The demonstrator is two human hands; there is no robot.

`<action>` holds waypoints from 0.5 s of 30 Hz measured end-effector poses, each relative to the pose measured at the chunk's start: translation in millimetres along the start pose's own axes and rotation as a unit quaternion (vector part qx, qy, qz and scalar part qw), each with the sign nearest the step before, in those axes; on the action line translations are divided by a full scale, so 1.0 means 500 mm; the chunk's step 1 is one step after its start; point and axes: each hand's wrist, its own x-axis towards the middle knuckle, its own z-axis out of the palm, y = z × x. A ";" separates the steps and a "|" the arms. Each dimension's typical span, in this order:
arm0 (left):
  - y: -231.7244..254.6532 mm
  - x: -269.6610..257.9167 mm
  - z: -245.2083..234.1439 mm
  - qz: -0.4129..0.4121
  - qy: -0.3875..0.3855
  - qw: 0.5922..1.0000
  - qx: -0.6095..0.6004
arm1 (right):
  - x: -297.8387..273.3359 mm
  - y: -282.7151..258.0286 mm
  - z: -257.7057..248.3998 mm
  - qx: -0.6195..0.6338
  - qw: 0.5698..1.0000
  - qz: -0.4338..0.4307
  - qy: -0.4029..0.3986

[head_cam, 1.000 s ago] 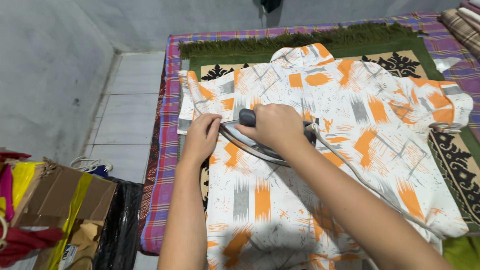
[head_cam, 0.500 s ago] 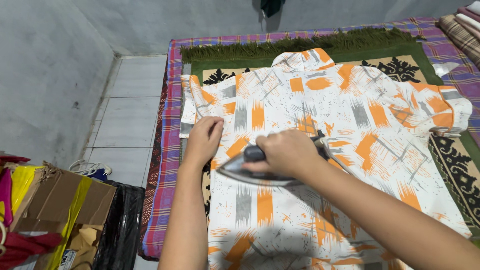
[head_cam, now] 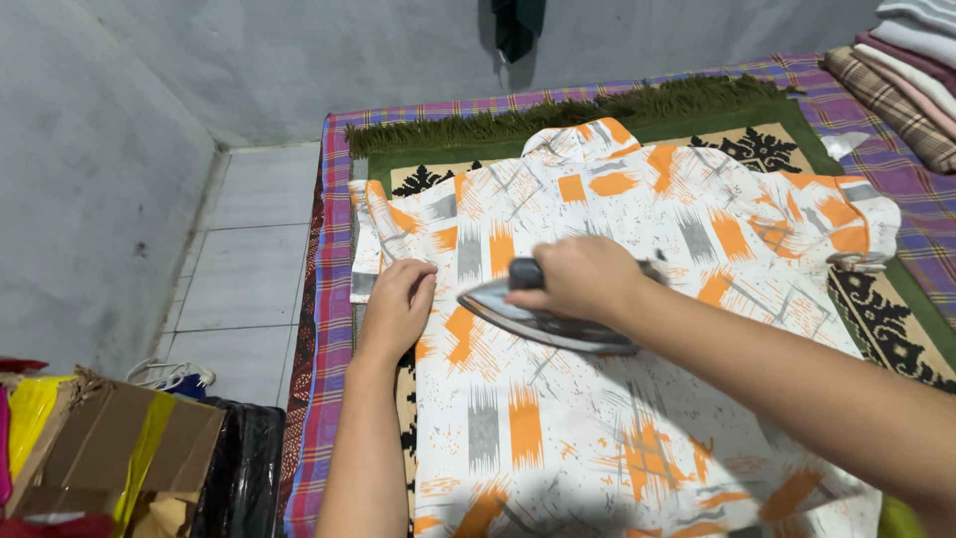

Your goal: The person irons a patterned short-sleeved shirt on a patterned mat. They smooth the fabric, use a steam iron to press the front and sleeves, and flip the shirt to iron the back. The shirt remains on the mat throughout the clip.

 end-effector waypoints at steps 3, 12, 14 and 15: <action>0.001 0.008 0.002 -0.014 -0.002 1.000 0.006 | -0.041 0.022 -0.001 -0.038 0.998 -0.009 0.038; 0.007 0.019 0.021 -0.031 0.007 0.997 0.065 | 0.108 0.064 0.023 -0.078 0.975 0.131 0.158; 0.008 0.017 0.020 -0.032 0.004 0.997 0.071 | 0.145 0.065 0.018 -0.057 0.977 0.144 0.145; 0.009 0.017 0.019 -0.031 0.002 0.997 0.074 | 0.153 0.065 0.013 -0.047 0.978 0.151 0.138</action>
